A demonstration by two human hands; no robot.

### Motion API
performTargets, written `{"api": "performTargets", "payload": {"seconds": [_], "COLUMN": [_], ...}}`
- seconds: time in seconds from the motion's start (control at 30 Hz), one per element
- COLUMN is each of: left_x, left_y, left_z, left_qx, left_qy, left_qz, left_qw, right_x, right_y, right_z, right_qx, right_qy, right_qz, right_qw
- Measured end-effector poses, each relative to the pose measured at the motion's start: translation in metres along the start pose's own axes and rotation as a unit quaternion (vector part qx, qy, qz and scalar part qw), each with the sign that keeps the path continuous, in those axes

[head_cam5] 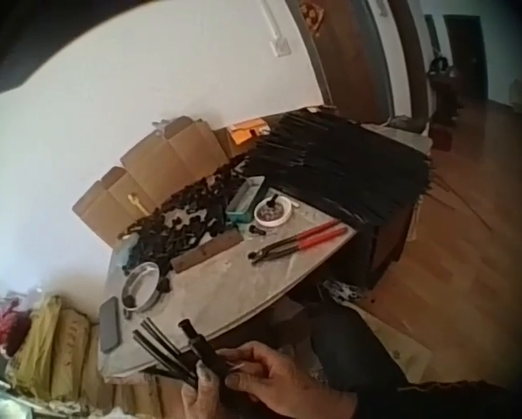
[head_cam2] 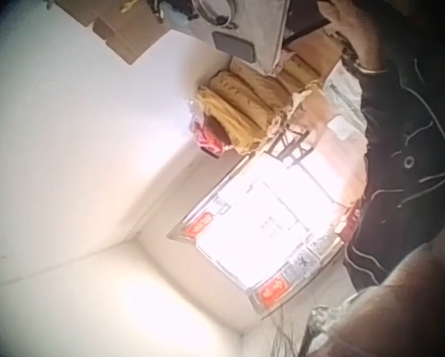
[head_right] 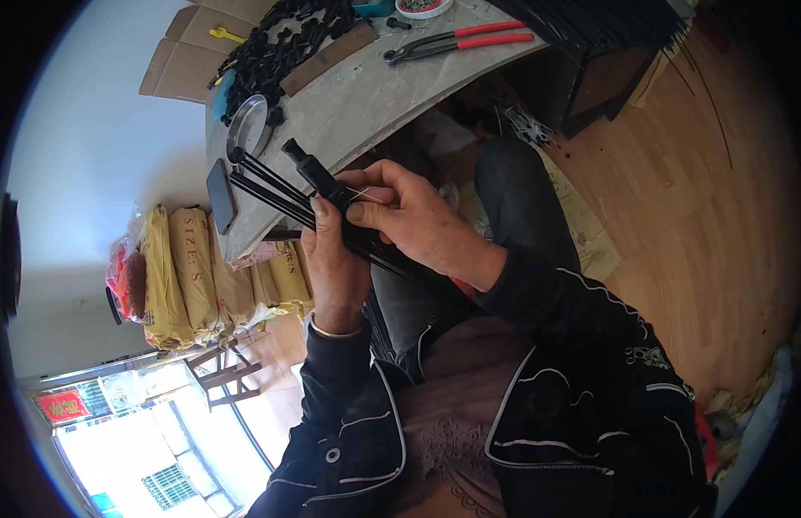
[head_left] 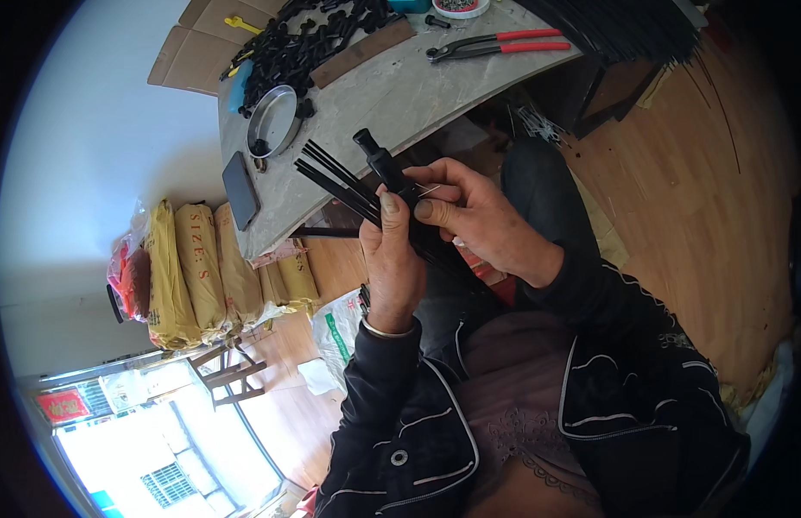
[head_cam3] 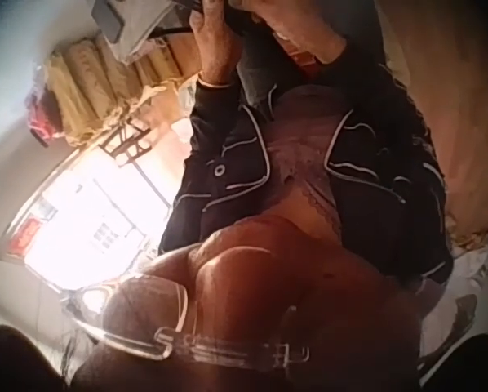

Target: Assembling plastic components onto bundles of thin black rods or cable ties using pliers.

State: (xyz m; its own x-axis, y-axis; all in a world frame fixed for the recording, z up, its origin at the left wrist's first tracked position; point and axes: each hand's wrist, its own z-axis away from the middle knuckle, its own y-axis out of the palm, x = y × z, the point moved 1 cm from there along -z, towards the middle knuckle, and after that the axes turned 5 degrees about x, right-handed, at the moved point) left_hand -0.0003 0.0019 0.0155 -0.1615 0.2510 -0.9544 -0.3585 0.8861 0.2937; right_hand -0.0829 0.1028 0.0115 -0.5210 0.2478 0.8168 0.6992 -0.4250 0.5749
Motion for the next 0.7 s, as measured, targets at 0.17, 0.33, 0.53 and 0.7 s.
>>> {"api": "performTargets", "payload": {"seconds": [0.17,0.33,0.53,0.7], "left_x": [0.008,0.007,0.001,0.004], "left_y": [0.001,0.002,0.010,0.006], "left_z": [-0.005,-0.004,-0.004,-0.003], "left_qx": [-0.069,-0.150,-0.099,-0.069], "left_qy": [0.036,0.062,0.068,0.067], "left_qz": [-0.012,-0.018,-0.052,-0.024], "left_qw": [0.997,0.987,0.991,0.995], "right_x": [-0.023,-0.005,0.007,0.001], "right_y": [0.001,0.003,-0.004,-0.012], "right_z": [-0.012,-0.005,-0.004,0.001], "right_qx": [-0.033,-0.110,-0.084,-0.031], "right_qy": [-0.134,-0.298,-0.295,-0.187], "right_qz": [0.087,0.294,0.432,0.250], "right_qw": [0.987,0.901,0.848,0.950]}}
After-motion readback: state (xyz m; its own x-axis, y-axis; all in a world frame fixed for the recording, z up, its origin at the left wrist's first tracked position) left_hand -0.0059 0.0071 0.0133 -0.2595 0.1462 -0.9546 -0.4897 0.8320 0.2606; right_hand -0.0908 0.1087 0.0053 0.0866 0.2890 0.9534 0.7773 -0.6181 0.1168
